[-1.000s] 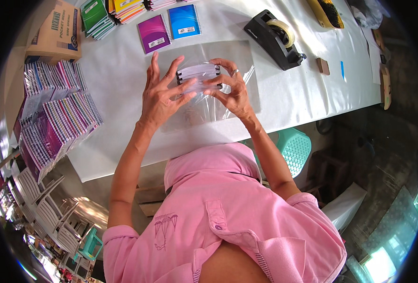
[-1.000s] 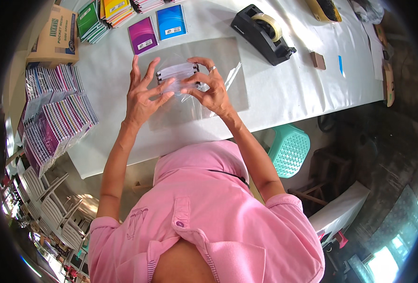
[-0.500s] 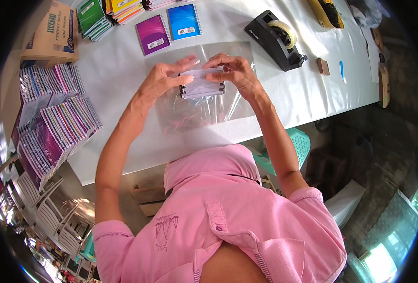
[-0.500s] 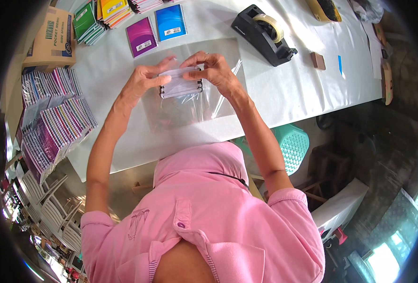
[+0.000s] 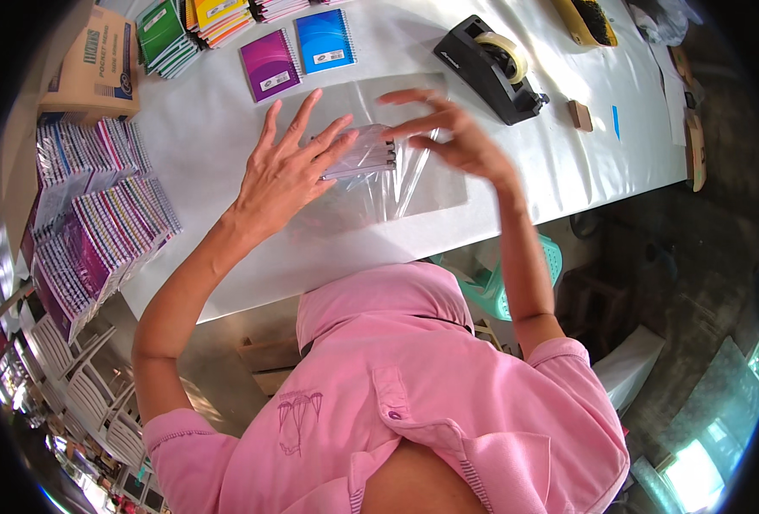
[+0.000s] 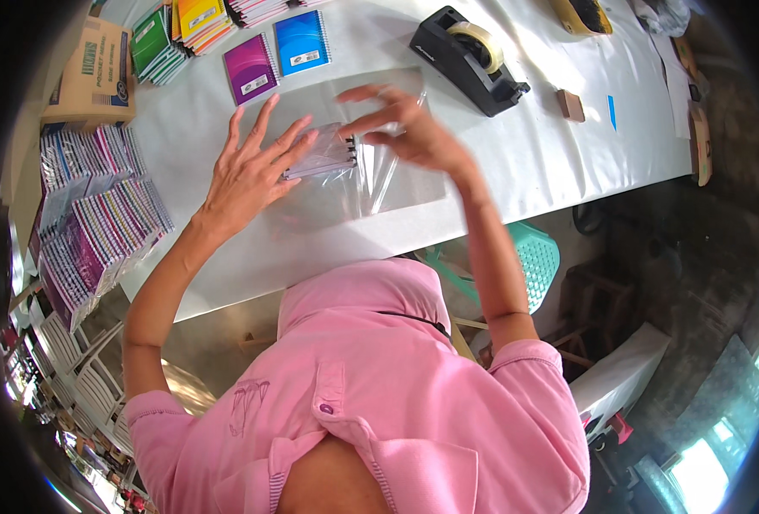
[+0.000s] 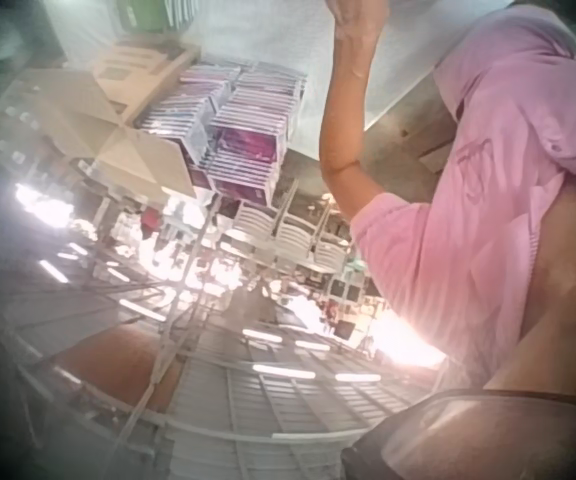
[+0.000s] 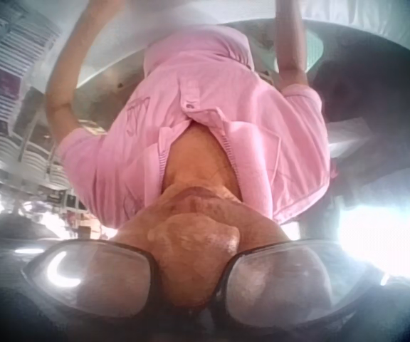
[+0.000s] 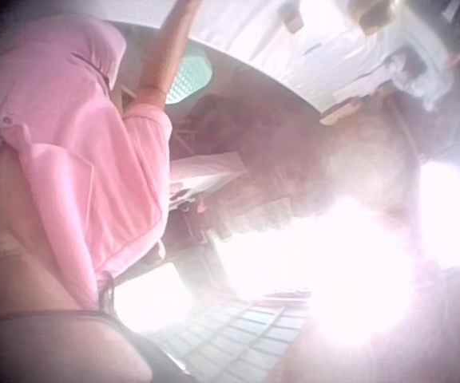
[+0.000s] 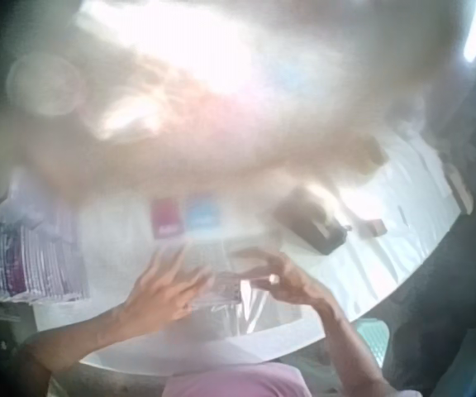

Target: The person repeatedly picks up small spiral-bound notebooks from a stack, places them into clear plastic bags, and seals the bags using a tape dispenser. The packaged notebooks are set aside on the table.

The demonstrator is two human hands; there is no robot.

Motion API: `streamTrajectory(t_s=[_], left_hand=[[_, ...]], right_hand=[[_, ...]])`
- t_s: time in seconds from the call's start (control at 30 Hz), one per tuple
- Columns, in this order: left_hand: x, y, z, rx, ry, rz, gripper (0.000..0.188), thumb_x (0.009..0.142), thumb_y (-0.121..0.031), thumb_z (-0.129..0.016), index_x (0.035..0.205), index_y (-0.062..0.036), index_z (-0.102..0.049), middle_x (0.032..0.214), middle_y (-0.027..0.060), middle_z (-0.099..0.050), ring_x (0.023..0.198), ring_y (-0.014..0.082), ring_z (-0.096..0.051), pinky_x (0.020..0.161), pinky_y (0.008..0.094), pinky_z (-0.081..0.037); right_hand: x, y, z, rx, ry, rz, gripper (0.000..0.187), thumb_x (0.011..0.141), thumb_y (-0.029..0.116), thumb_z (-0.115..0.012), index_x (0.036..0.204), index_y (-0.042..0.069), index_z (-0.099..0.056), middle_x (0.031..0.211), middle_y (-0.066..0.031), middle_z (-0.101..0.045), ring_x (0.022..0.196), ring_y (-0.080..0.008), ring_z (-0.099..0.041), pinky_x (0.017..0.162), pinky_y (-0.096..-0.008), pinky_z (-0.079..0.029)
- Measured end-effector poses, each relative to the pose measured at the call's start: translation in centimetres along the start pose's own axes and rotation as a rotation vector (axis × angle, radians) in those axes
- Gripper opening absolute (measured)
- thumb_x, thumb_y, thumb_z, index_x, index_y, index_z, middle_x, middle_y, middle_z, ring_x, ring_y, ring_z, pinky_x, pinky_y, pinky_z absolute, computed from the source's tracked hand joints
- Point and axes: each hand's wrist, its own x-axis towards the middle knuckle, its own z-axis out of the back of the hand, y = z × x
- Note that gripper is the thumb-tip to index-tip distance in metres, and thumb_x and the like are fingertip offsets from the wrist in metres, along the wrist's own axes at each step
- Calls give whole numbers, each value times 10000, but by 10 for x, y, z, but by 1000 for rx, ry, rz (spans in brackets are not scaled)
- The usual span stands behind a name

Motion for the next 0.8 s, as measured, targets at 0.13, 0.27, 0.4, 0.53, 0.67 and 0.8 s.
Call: streamTrajectory(t_s=[0.13,0.27,0.4,0.53,0.67,0.8], left_hand=[[3,-12,4,22,-13,30,698,686,-208,-782,1338,-188,-534,1429,-79,-440,1411,284,-257,1116,579,-225],[13,-20,4,33,2,38,752,681,-155,-777,1375,-185,-491,1447,-76,-426,1412,291,-258,1124,575,-200],[9,-24,7,68,29,69,767,683,-138,-773,1388,-186,-474,1455,-75,-422,1417,301,-249,1125,577,-193],[9,-27,5,83,40,81,785,687,-124,-767,1403,-193,-452,1470,-78,-405,1420,306,-243,1124,582,-195],[9,-27,5,93,47,82,784,690,-120,-762,1406,-195,-449,1472,-81,-402,1422,309,-238,1120,584,-197],[12,-27,5,86,66,87,772,699,-126,-757,1404,-195,-452,1466,-83,-408,1423,303,-236,1119,584,-201]], right_hand=[[-65,-99,121,-176,-601,-508,112,760,63,-737,870,59,-754,1067,-99,-672,1059,-209,-609,902,-326,-480],[-92,-168,191,-151,-306,-837,402,681,371,-827,950,84,-740,1167,-110,-631,1044,-225,-606,916,-406,-477],[-83,-157,191,118,-103,-824,439,759,350,-776,1063,45,-693,1181,-123,-622,1143,-245,-565,1034,-451,-427],[-109,-183,178,594,-190,-534,236,829,275,-727,862,44,-697,1323,-140,-535,1199,-284,-524,1019,-470,-442],[-168,-224,153,969,-396,-316,86,719,125,-734,768,59,-709,1188,-105,-590,1211,-286,-489,1021,-541,-381],[-160,-195,158,-845,-484,-513,161,640,137,-801,784,88,-746,1169,-76,-609,1097,-259,-521,886,-436,-440]])
